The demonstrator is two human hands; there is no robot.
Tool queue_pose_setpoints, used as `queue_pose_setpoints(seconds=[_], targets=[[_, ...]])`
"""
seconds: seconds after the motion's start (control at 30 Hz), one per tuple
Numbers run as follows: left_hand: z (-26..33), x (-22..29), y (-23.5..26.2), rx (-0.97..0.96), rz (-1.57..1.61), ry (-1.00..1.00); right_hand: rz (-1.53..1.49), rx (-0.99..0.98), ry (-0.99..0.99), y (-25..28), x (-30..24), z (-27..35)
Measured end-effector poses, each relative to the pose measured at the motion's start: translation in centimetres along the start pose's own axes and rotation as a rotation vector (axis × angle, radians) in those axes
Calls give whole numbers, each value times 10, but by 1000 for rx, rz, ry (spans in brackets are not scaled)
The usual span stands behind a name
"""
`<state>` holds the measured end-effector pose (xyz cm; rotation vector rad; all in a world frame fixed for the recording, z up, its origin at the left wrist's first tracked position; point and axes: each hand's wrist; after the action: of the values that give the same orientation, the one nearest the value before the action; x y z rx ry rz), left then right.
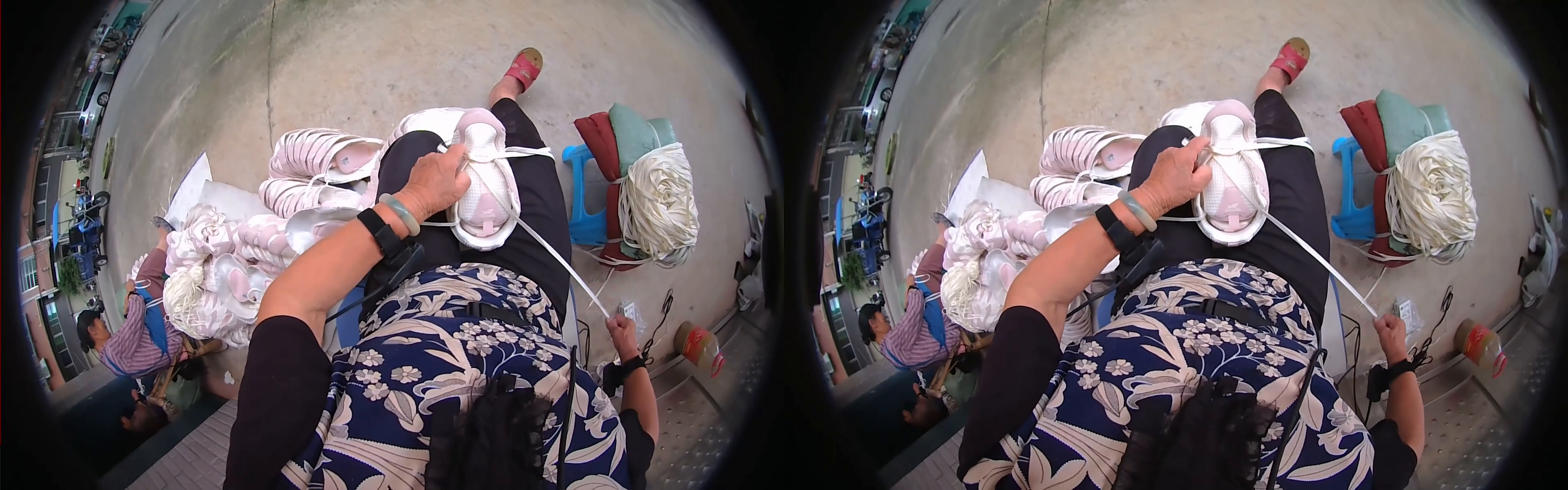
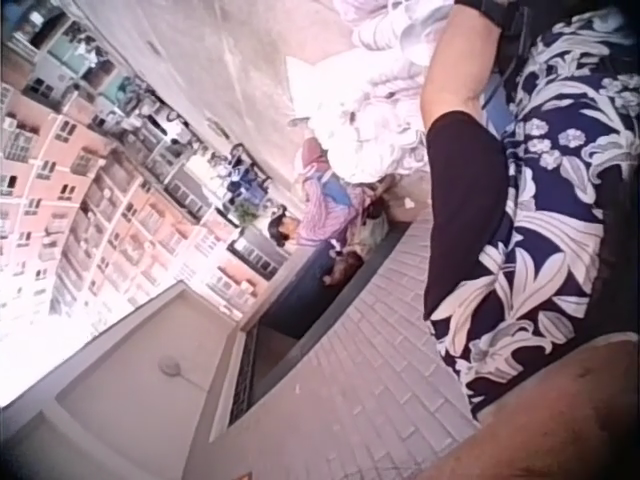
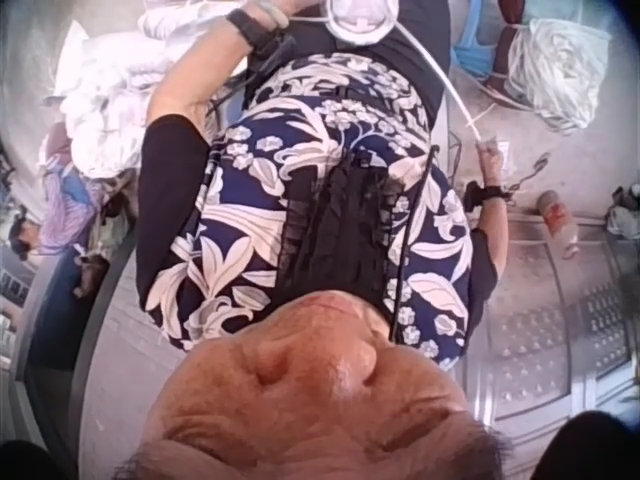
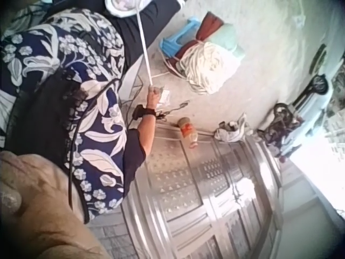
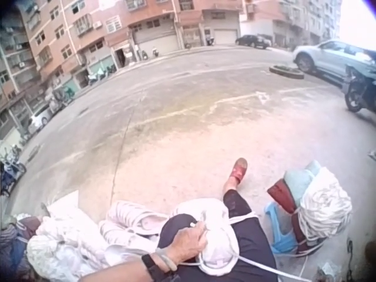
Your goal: The recorder is lacing white athletic shoes manually.
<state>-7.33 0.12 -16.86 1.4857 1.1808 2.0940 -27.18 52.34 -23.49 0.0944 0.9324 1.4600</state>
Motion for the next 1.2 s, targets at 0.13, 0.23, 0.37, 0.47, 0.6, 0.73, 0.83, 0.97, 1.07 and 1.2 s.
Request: queue_pose_setpoints(seconds=[0.13, 0.23, 0.37, 0.47, 0.6, 0.73, 0.83, 0.97, 1.07, 1.2], targets=[[-2, 18, 11, -55, -67, 62, 234, -30, 261, 4, -88, -35], [-10, 23, 1, -14, -214, 21, 452, 182, 565, -6, -183, -59], [-17, 20, 2, 70, -158, 14, 244, 333, 990, -28, -298, -67], [-18, 18, -2, 66, -165, -39, 139, 289, 1112, -54, -339, -79], [-26, 14, 3, 43, -196, -140, 157, 312, 1146, -73, -372, -83], [-31, 11, 11, -49, -153, -162, 194, 312, 1105, -85, -381, -96], [-36, 2, 16, -51, -117, -187, 185, 330, 1019, -89, -387, -97], [-43, -4, 41, -267, 286, -17, 189, 406, 979, -88, -391, -105], [-39, -6, 60, -286, 709, 174, 295, 388, 957, -85, -399, -106], [-33, -9, 73, -303, 981, 265, 454, 412, 979, -86, -403, -104]])
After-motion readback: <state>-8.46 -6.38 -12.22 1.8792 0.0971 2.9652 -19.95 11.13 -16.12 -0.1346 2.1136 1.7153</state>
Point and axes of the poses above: each hand's wrist, its own z-axis away from the middle knuckle, its own y-axis out of the back of the hand, x = y × z, and after that the axes turned 5 degrees about -x, right-handed
